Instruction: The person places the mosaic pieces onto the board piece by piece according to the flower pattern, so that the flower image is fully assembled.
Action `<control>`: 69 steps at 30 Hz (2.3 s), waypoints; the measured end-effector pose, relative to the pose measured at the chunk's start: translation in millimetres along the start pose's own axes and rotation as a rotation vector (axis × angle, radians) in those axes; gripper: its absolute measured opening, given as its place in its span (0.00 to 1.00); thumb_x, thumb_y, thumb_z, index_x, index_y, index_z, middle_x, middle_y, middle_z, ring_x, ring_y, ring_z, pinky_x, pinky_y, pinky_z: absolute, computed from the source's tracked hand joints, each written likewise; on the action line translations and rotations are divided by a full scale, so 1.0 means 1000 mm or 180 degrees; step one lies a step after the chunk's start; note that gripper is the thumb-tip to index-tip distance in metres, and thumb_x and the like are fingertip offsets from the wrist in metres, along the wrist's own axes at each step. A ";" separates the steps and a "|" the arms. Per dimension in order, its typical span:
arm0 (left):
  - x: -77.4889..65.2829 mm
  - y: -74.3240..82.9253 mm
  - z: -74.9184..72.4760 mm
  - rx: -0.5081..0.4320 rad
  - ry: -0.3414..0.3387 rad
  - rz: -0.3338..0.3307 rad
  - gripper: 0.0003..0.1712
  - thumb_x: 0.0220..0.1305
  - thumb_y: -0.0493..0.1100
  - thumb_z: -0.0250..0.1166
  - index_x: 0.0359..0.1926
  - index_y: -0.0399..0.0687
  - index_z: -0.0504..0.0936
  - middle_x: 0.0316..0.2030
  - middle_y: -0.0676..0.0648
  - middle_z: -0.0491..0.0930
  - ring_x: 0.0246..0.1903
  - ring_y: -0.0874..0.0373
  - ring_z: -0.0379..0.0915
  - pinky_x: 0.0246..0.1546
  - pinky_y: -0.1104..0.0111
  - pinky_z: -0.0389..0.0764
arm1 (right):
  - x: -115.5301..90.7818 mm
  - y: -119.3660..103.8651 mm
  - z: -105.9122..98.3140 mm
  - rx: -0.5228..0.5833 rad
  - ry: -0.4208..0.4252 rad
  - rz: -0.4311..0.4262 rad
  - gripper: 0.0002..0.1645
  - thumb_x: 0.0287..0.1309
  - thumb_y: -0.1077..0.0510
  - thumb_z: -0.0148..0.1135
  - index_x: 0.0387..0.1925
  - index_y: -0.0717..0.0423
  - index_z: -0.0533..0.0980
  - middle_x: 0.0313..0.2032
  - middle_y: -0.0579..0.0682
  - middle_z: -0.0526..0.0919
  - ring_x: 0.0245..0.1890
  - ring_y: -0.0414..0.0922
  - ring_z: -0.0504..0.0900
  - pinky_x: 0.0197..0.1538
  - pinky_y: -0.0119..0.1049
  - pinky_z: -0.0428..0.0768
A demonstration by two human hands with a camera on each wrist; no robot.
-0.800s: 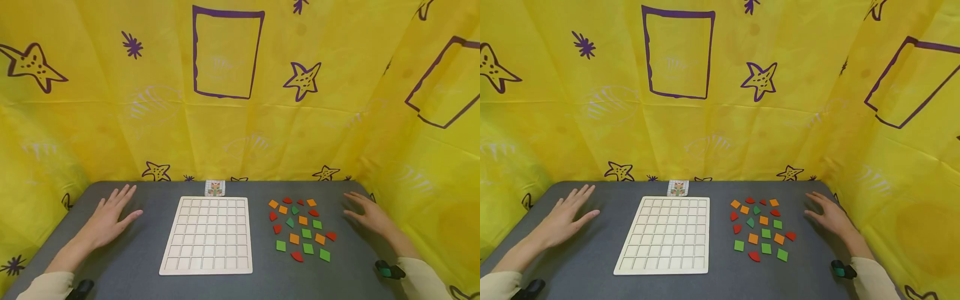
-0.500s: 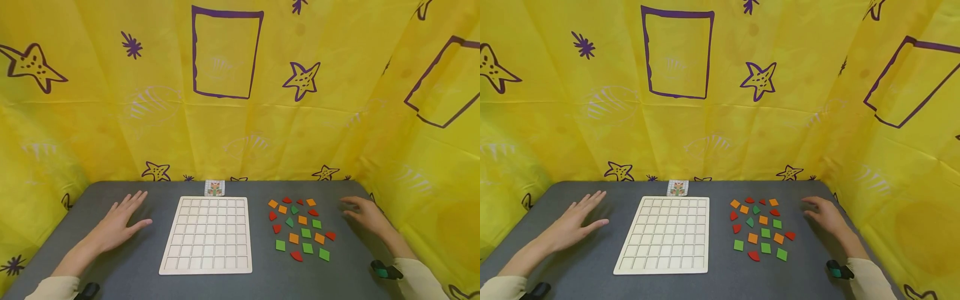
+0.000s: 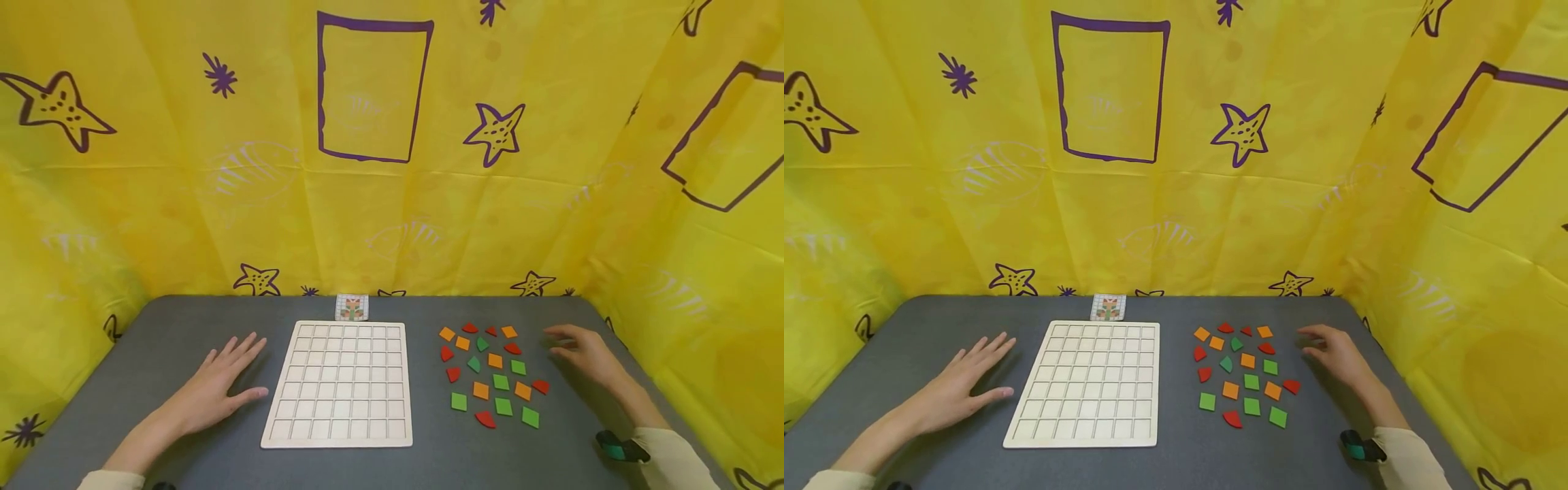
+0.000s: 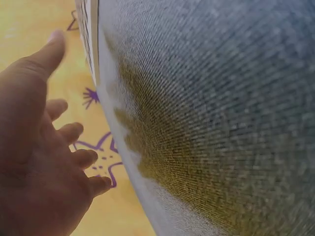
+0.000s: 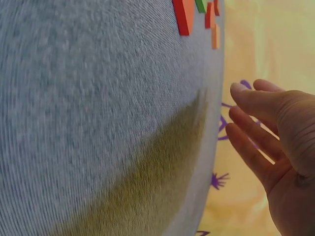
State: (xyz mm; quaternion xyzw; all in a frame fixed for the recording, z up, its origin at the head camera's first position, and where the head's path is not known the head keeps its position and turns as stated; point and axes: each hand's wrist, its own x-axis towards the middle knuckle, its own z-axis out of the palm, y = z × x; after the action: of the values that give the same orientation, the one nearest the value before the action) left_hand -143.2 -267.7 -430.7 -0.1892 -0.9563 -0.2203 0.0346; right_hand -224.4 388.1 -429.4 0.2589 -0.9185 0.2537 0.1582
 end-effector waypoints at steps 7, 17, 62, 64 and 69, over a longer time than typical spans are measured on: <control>-0.004 0.011 0.004 0.0021 -0.0039 0.0185 0.50 0.56 0.66 0.66 0.74 0.52 0.61 0.74 0.40 0.56 0.70 0.27 0.46 0.64 0.33 0.45 | 0.005 -0.004 0.010 0.0089 -0.0108 0.0032 0.22 0.46 0.74 0.71 0.47 0.68 0.80 0.41 0.61 0.85 0.37 0.57 0.85 0.37 0.41 0.85; -0.007 0.015 0.008 -0.0235 -0.0303 0.0146 0.64 0.36 0.74 0.71 0.73 0.50 0.63 0.72 0.38 0.59 0.69 0.26 0.47 0.59 0.28 0.47 | 0.014 -0.014 0.023 0.0155 -0.0255 0.0128 0.18 0.51 0.72 0.69 0.46 0.64 0.81 0.40 0.55 0.86 0.38 0.52 0.85 0.40 0.42 0.84; -0.006 0.015 0.009 -0.0826 -0.1031 -0.0149 0.65 0.33 0.63 0.78 0.74 0.51 0.62 0.75 0.37 0.51 0.71 0.25 0.33 0.59 0.27 0.28 | 0.035 -0.028 0.035 0.0122 -0.1112 0.0119 0.19 0.52 0.72 0.67 0.47 0.58 0.83 0.46 0.56 0.85 0.46 0.56 0.83 0.45 0.47 0.83; -0.006 0.014 0.009 -0.0831 -0.1031 -0.0159 0.64 0.33 0.63 0.78 0.74 0.51 0.62 0.75 0.38 0.51 0.71 0.25 0.33 0.59 0.28 0.28 | 0.036 -0.027 0.034 0.0120 -0.1127 0.0148 0.18 0.53 0.70 0.68 0.47 0.59 0.83 0.46 0.56 0.85 0.46 0.57 0.83 0.45 0.48 0.83; -0.006 0.014 0.009 -0.0869 -0.1007 -0.0167 0.65 0.32 0.62 0.79 0.74 0.51 0.62 0.74 0.39 0.53 0.71 0.26 0.32 0.59 0.28 0.27 | 0.038 -0.027 0.031 0.0079 -0.1141 0.0201 0.18 0.53 0.66 0.70 0.48 0.60 0.83 0.47 0.58 0.84 0.49 0.60 0.81 0.48 0.53 0.81</control>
State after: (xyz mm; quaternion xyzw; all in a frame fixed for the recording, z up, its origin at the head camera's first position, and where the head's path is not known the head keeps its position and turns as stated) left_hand -132.3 -254.2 -434.3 -0.1994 -0.9157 -0.3162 -0.1476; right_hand -244.8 336.2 -428.1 0.2729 -0.9364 0.2198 -0.0192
